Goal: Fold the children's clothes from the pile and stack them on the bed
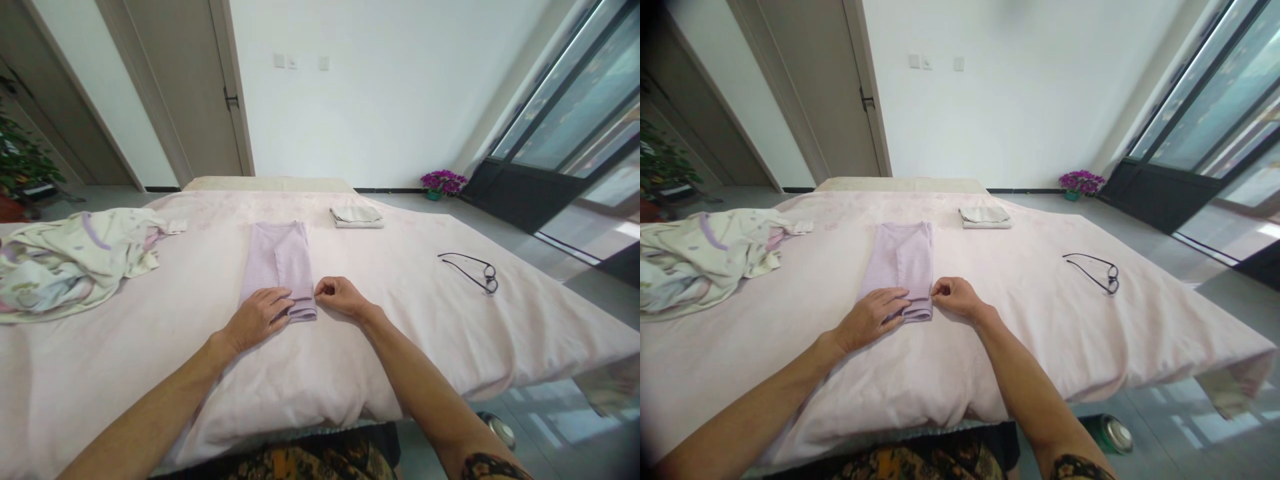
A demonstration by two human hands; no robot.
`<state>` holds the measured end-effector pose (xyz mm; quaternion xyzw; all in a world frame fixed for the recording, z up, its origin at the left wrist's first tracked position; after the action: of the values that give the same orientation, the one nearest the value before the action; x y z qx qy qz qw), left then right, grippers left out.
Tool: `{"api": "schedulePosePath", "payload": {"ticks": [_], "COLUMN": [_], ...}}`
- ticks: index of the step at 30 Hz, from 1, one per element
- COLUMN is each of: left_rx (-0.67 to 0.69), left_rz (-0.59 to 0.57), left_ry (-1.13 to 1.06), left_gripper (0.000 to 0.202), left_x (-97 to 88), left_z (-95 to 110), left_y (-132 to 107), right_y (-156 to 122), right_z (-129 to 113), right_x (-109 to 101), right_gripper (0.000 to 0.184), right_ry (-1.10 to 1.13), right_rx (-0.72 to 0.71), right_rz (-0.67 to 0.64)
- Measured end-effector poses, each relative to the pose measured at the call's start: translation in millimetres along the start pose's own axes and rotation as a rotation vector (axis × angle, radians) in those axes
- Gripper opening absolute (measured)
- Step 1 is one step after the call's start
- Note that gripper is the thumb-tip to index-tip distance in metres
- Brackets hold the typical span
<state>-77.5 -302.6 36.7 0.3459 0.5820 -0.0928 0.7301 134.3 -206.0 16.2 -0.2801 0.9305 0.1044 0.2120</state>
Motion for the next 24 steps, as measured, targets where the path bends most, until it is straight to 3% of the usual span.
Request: {"api": "schedulePosePath", "payload": {"ticks": [5,9,12,14,17,20,24], "left_rx": [-0.007,-0.034,-0.211,-0.458,-0.806,-1.129,-1.28], "left_rz": [0.016,0.015,0.077,0.215,0.408,0.402,0.355], "left_ry": [-0.011,-0.099,-0.283,-0.412,-0.577,-0.706,-0.805], "left_gripper": [0.027,0.025,0.023,0.024,0.036,0.054,0.064], "left_x": [3.2,2.0,-1.9,-6.8,-10.6,-2.1,14.1], "left_z": [-2.7,-0.9,-15.0,-41.6,-97.1,-153.1,-200.2], "left_y": [-0.8,-1.0,-2.1,-2.9,1.6,16.5,46.8], "right_y": [-2.8,-4.4,-1.9,6.0,32.2,75.7,143.8], "right_z": [-3.8,-7.5,-9.2,-5.6,7.8,19.0,22.5], "right_x": [1.9,2.8,-1.1,-8.8,-23.5,-33.4,-32.6], "right_gripper": [0.013,0.017,0.019,0.025,0.032,0.041,0.055], "right_ry": [0.081,0.049,0.154,0.284,0.416,0.42,0.369], "right_rx": [0.054,0.065,0.076,0.13,0.281,0.385,0.415], "right_rz": [-0.161,-0.203,-0.145,-0.049,0.135,0.285,0.369]}}
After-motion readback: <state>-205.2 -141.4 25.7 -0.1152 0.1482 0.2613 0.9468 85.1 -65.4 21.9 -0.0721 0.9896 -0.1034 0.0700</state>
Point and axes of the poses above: each hand's wrist, its own y-axis towards the middle knuckle, its own x-axis out of the palm, z = x × y, the point moved 4 cm from there along y, towards the middle knuckle, and after that the axes turned 5 degrees about y, right-handed, at the moved point
